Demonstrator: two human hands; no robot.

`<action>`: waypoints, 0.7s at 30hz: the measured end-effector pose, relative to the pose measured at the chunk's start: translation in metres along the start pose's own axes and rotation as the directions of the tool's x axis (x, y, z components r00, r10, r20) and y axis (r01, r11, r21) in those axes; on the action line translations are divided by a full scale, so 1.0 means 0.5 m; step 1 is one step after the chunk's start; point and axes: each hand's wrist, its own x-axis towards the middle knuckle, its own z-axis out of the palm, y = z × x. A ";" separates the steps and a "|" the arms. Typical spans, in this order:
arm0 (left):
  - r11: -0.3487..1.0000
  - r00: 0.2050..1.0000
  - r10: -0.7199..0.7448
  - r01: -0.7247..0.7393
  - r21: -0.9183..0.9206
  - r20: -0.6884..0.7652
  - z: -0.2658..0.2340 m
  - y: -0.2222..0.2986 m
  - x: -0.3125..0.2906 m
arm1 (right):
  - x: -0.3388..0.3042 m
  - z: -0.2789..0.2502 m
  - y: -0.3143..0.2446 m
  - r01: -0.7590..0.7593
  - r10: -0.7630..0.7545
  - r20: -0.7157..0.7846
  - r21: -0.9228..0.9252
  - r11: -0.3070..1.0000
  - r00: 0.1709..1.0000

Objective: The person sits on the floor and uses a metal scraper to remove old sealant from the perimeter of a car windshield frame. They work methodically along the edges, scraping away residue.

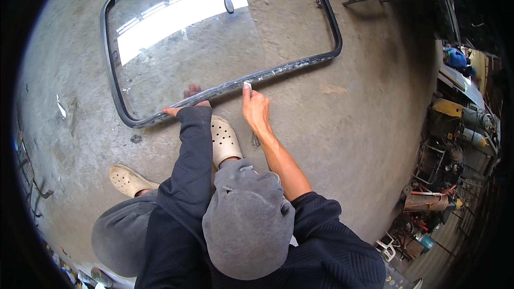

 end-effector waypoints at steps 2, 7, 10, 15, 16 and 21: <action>0.999 1.000 0.027 -0.027 -0.030 0.003 -0.015 0.018 0.032 | -0.003 -0.017 -0.020 0.004 -0.003 0.016 -0.033 0.999 1.000; 1.000 0.999 0.015 -0.015 -0.011 -0.042 0.013 -0.010 -0.028 | 0.001 -0.021 -0.002 -0.065 0.065 0.010 0.016 0.998 0.998; 1.000 0.999 0.026 -0.026 0.004 -0.046 0.018 -0.009 -0.041 | 0.010 -0.035 0.000 -0.057 0.057 0.003 0.005 0.998 0.998; 1.000 0.999 -0.007 0.007 -0.006 -0.051 0.020 -0.012 -0.049 | 0.000 -0.041 -0.015 -0.060 0.061 0.013 -0.068 0.996 0.998; 1.000 0.999 -0.008 0.008 -0.002 -0.047 0.020 -0.012 -0.053 | -0.004 -0.041 -0.017 -0.028 0.031 0.023 -0.118 0.993 0.999; 1.000 1.000 0.014 -0.014 -0.001 -0.025 0.014 -0.011 -0.041 | 0.018 -0.060 0.005 -0.048 0.047 -0.040 -0.039 0.998 0.998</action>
